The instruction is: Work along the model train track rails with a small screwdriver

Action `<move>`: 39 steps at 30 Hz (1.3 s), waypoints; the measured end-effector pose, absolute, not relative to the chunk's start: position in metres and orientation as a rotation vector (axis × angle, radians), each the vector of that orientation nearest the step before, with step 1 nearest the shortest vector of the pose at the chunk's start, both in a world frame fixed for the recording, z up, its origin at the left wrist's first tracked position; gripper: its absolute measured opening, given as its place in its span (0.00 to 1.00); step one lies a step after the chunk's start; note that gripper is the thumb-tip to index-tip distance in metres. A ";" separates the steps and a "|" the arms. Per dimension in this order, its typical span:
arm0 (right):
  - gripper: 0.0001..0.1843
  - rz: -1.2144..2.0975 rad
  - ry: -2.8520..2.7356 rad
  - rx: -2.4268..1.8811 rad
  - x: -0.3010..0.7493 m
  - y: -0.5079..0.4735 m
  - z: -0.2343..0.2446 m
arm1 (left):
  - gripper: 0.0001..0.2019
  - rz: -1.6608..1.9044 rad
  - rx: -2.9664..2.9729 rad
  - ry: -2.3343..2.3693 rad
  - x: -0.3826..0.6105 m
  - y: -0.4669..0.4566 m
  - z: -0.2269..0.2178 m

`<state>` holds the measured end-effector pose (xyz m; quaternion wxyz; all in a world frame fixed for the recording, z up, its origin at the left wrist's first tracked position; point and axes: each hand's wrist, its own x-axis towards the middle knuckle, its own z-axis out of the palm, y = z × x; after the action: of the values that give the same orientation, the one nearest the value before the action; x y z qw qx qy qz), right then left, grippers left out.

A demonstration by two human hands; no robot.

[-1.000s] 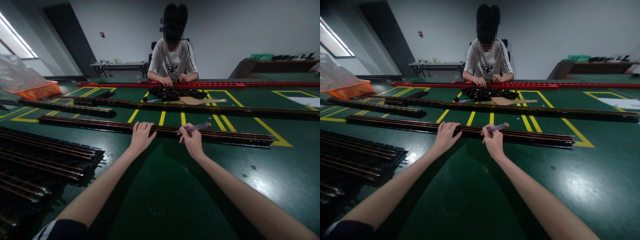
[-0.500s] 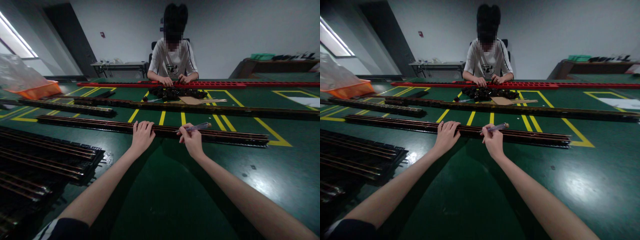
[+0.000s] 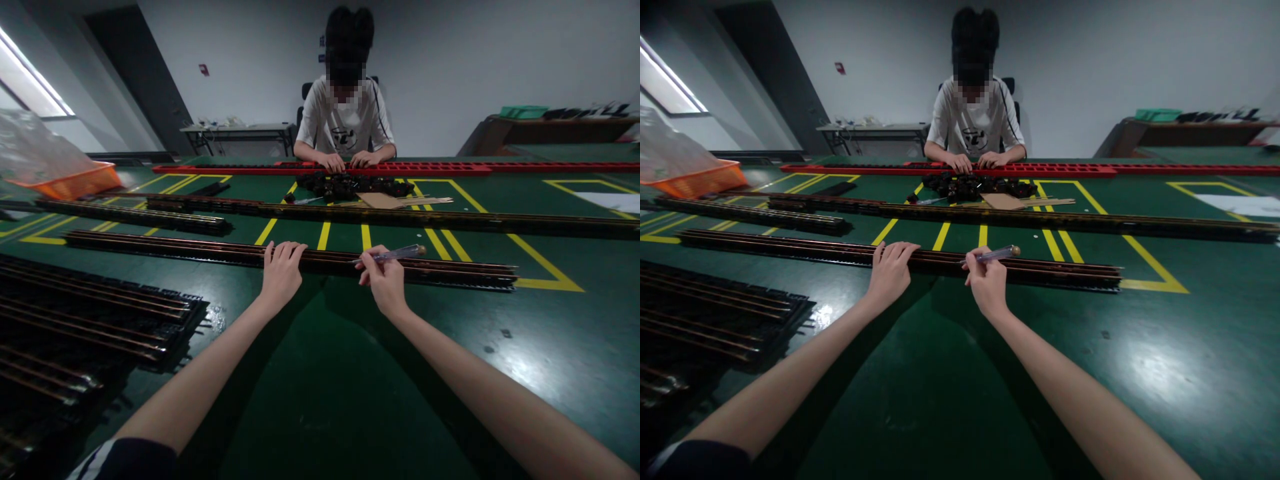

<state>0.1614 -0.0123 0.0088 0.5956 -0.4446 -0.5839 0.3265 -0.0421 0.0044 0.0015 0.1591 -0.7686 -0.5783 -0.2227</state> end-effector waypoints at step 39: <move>0.10 0.751 -1.344 -1.026 0.163 -0.012 0.010 | 0.17 -0.735 -2.333 -1.641 -0.047 0.007 0.002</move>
<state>0.1625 -0.0121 0.0097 0.6018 -0.4429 -0.5802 0.3241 -0.0475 0.0074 0.0019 0.0981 -0.7883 -0.5544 -0.2482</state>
